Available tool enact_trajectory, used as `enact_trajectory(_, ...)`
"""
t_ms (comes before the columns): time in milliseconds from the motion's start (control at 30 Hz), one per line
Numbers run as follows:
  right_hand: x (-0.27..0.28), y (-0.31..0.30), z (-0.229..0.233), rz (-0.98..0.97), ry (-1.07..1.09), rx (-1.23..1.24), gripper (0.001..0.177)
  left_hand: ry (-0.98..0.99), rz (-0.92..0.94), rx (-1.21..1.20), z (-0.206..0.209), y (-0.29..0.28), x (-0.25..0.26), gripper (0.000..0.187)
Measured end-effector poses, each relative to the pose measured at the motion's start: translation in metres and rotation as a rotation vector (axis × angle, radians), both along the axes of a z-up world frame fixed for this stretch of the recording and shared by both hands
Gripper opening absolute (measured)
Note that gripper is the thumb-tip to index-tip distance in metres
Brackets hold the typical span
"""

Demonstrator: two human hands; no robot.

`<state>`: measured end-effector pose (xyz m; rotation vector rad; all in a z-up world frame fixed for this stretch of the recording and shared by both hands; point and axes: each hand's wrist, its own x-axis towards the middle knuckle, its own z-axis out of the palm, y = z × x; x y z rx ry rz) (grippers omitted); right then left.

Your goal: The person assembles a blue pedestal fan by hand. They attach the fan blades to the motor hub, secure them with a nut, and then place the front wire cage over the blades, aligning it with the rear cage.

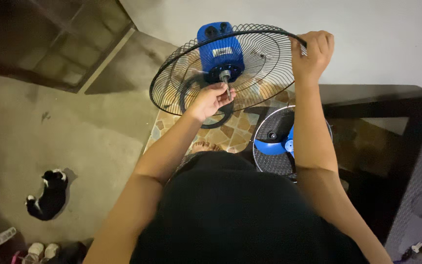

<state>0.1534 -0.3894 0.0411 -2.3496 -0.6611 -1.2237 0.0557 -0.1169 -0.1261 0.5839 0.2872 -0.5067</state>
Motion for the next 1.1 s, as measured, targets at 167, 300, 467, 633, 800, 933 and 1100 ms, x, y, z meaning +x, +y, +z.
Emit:
enact_trajectory(167, -0.017, 0.004, 0.018, 0.097, -0.017, 0.189, 0.037, -0.002, 0.039, -0.023, -0.016, -0.003, 0.002, 0.011)
enact_trajectory(300, -0.068, 0.023, 0.035, 0.434, 0.272, 1.277, 0.023, 0.022, 0.039, 0.012, -0.021, -0.004, 0.003, 0.012)
enact_trajectory(467, -0.115, 0.038, 0.065, 1.297, 0.901, 1.714, 0.032, 0.022, 0.009, 0.037, -0.024, 0.0, 0.004, 0.017)
enact_trajectory(633, -0.131, 0.045, 0.088, 1.551, 0.99, 1.568, 0.044, 0.007, 0.012, 0.025, -0.018, 0.002, -0.002, 0.015)
enact_trajectory(800, -0.136, 0.058, 0.103, 1.733, 1.013, 1.552, 0.057, 0.01, 0.02, -0.029, -0.025, 0.001, -0.001, 0.013)
enact_trajectory(933, -0.143, 0.064, 0.104, 1.786, 1.023, 1.575, 0.053, 0.017, 0.02, -0.019, -0.033, 0.001, 0.002, 0.012)
enact_trajectory(1100, -0.152, 0.065, 0.103, 1.707, 1.045, 1.547, 0.045, 0.042, 0.011, 0.022, -0.031, 0.0, 0.005, 0.013)
